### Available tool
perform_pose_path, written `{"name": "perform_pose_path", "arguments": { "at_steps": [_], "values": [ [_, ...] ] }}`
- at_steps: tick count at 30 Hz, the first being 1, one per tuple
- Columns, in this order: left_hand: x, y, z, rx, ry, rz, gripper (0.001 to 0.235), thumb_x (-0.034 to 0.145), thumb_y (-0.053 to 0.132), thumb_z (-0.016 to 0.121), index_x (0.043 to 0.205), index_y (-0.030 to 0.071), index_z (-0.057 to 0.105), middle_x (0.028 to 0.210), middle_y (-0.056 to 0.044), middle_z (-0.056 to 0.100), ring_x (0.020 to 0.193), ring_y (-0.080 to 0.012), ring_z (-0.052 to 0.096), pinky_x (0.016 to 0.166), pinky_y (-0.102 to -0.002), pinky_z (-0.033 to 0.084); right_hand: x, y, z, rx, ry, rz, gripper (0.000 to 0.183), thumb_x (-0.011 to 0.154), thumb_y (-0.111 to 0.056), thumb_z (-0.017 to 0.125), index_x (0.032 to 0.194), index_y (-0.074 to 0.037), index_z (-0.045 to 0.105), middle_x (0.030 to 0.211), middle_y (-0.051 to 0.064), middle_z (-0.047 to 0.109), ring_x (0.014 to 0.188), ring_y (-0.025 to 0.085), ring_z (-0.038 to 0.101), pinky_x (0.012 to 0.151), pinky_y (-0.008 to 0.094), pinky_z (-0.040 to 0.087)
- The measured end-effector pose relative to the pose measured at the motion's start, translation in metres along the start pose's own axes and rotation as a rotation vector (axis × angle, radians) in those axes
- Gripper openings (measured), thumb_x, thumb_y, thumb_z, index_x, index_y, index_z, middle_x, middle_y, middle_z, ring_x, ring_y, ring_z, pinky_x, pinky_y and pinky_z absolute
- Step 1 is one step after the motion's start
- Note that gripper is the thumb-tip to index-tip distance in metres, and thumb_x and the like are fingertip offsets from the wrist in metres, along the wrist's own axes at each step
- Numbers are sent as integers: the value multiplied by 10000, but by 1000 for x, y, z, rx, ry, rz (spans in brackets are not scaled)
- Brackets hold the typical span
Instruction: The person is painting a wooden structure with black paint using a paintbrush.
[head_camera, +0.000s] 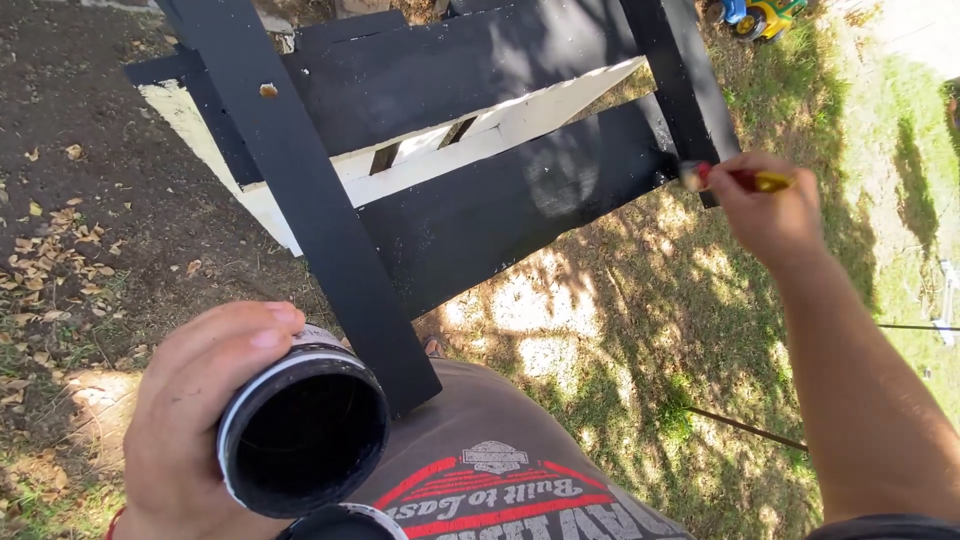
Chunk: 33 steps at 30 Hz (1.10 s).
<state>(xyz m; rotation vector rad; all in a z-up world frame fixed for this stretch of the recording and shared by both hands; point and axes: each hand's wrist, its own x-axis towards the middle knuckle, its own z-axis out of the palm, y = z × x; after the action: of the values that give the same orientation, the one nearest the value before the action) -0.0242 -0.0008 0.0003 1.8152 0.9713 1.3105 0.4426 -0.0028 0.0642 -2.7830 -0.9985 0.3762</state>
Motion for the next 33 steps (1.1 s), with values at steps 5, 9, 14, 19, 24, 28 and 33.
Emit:
{"name": "perform_pose_path", "arguments": {
  "at_steps": [5,9,14,19,24,28,33],
  "values": [
    [6,6,6,13,78,-36,279,909,21,640,1153,-59,531,1153,-285,634,1078,-370,658,999,-445,561,-13,20,0,124,18,84,100,977,-205,714,1042,-136,684,830,43,662,543,81,434,430,204,331],
    [7,2,8,-14,15,8,378,856,94,688,1172,-43,532,1181,-259,632,1113,-357,655,1025,-440,551,9,72,18,16,210,-540,69,1037,4,691,1100,-7,717,939,134,676,748,175,588,611,267,484],
    [11,12,20,-21,120,-35,228,915,-2,613,1118,-79,544,1133,-307,625,1050,-375,657,988,-450,570,-13,71,30,276,12,-317,140,961,-64,725,1090,-118,738,883,45,705,589,45,523,478,156,400],
    [8,0,13,-15,-6,4,387,854,45,710,1187,-29,527,1192,-240,629,1134,-354,655,1045,-448,564,-1,117,33,746,42,-801,147,994,154,575,1066,30,610,1250,254,621,1179,359,670,1094,374,602],
    [12,18,23,-1,27,-35,312,885,43,660,1157,-47,538,1166,-262,630,1110,-364,657,1026,-440,548,-1,93,75,996,149,-718,206,892,97,559,923,-81,658,1140,106,673,1124,235,665,1130,403,548],
    [15,32,33,18,93,-64,215,937,21,600,1126,-71,557,1119,-264,641,1085,-379,663,1007,-450,566,1,84,93,1128,384,-243,221,790,158,550,711,-35,620,924,139,695,802,204,663,653,242,520],
    [14,37,30,64,58,-123,566,721,118,837,1186,-30,551,1179,-237,640,1137,-343,655,1036,-413,525,-1,85,77,1540,373,-266,318,687,216,371,685,-62,526,902,174,673,880,301,690,688,271,541]
  ]
}}
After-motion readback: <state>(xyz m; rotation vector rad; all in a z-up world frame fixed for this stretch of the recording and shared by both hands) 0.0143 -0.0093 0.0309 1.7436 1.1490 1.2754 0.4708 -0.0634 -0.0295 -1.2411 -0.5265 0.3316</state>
